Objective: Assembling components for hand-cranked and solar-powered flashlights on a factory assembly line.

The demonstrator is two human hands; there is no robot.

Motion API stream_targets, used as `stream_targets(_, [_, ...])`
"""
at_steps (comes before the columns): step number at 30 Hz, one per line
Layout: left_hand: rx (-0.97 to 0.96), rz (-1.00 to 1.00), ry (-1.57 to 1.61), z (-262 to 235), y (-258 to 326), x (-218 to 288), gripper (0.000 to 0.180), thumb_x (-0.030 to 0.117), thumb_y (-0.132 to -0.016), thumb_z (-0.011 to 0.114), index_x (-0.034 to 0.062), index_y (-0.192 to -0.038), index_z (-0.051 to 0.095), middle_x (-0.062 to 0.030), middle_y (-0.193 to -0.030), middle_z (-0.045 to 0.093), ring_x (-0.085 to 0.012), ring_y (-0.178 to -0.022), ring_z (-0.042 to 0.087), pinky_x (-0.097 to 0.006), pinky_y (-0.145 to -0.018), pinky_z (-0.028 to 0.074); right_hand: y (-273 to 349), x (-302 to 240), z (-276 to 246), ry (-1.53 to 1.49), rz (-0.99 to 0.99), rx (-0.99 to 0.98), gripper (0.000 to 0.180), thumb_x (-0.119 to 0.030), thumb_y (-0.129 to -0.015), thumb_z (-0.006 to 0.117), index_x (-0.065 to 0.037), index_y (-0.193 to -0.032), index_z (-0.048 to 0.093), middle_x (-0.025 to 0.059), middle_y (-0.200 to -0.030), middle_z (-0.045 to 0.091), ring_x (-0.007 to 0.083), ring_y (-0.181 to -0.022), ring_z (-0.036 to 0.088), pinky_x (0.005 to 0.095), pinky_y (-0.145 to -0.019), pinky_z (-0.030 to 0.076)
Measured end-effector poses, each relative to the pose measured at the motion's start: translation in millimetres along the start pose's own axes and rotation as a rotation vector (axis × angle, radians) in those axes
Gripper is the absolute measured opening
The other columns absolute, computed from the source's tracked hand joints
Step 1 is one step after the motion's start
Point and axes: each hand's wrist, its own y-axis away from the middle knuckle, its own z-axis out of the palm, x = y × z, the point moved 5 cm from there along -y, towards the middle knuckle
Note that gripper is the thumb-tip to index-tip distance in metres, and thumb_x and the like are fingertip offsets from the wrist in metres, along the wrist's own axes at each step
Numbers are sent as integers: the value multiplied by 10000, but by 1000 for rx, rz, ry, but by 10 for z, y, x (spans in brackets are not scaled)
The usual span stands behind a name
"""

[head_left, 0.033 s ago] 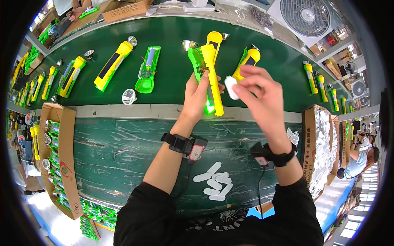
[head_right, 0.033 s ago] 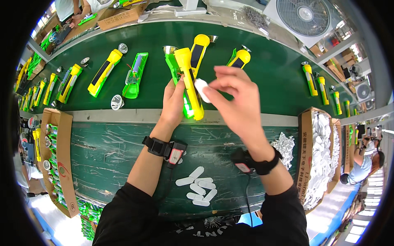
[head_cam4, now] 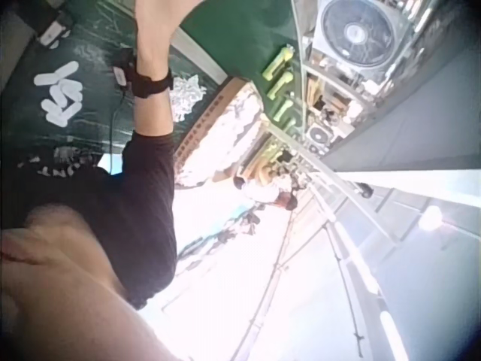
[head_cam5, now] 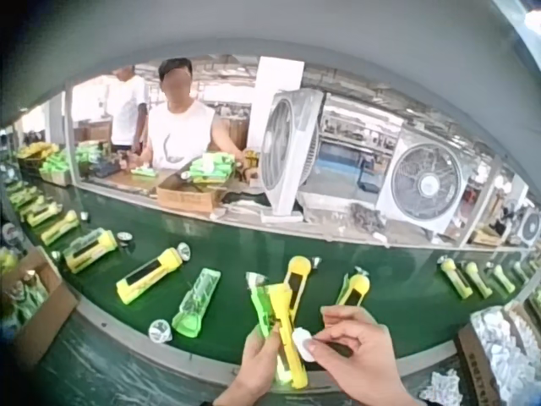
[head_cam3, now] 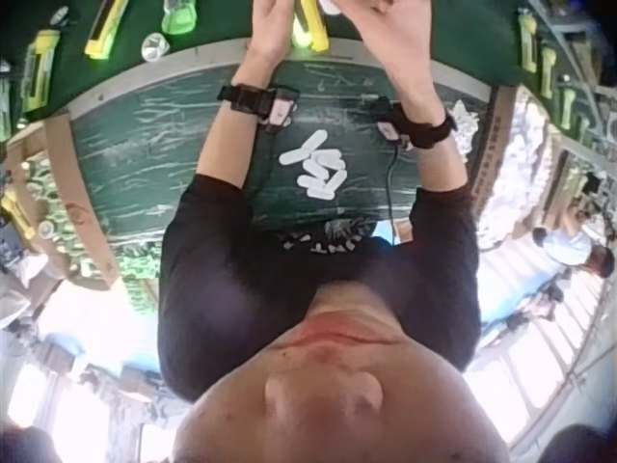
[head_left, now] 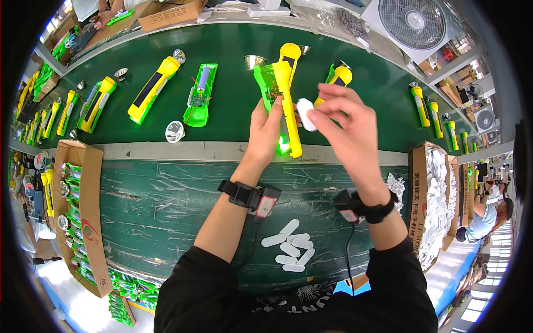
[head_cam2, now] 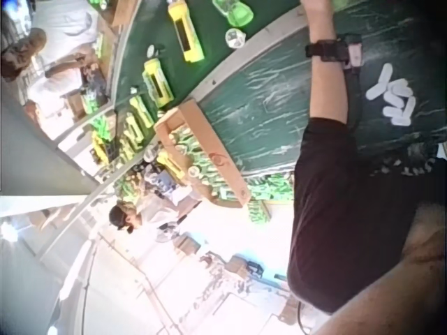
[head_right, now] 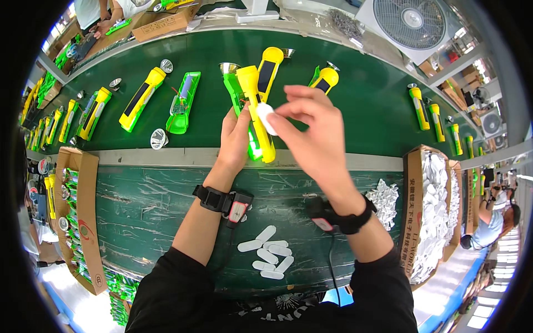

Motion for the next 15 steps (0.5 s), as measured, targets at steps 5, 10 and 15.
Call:
stream_targets(5, [13,179,-109,-6,-1,8,325,153,-988,449,-26,-1257,413,-87,-1095,580,-126,-969,560,-274,-826,471,-175,145,357,57,27,99,142,-91,-706,760,7,-796,710,167,-1145,551,224,-975,611,325,-762,536])
stream_targets(10, [2,203,-200,-25,9,15,397,145,-976,454,-24,-1317,340,-106,-1162,542,-147,-1036,547,-281,-873,458,-262,188,449,232,-8,137,134,-111,-711,740,0,-782,715,194,-1149,549,280,-977,616,350,-710,545])
stream_targets(15, [-63,169,-187,28,22,25,543,17,-891,495,-5,-1379,257,-120,-1260,483,-186,-1151,501,-312,-954,429,-243,265,421,225,39,137,137,-118,-707,738,-5,-784,719,189,-1142,559,281,-974,615,354,-733,528])
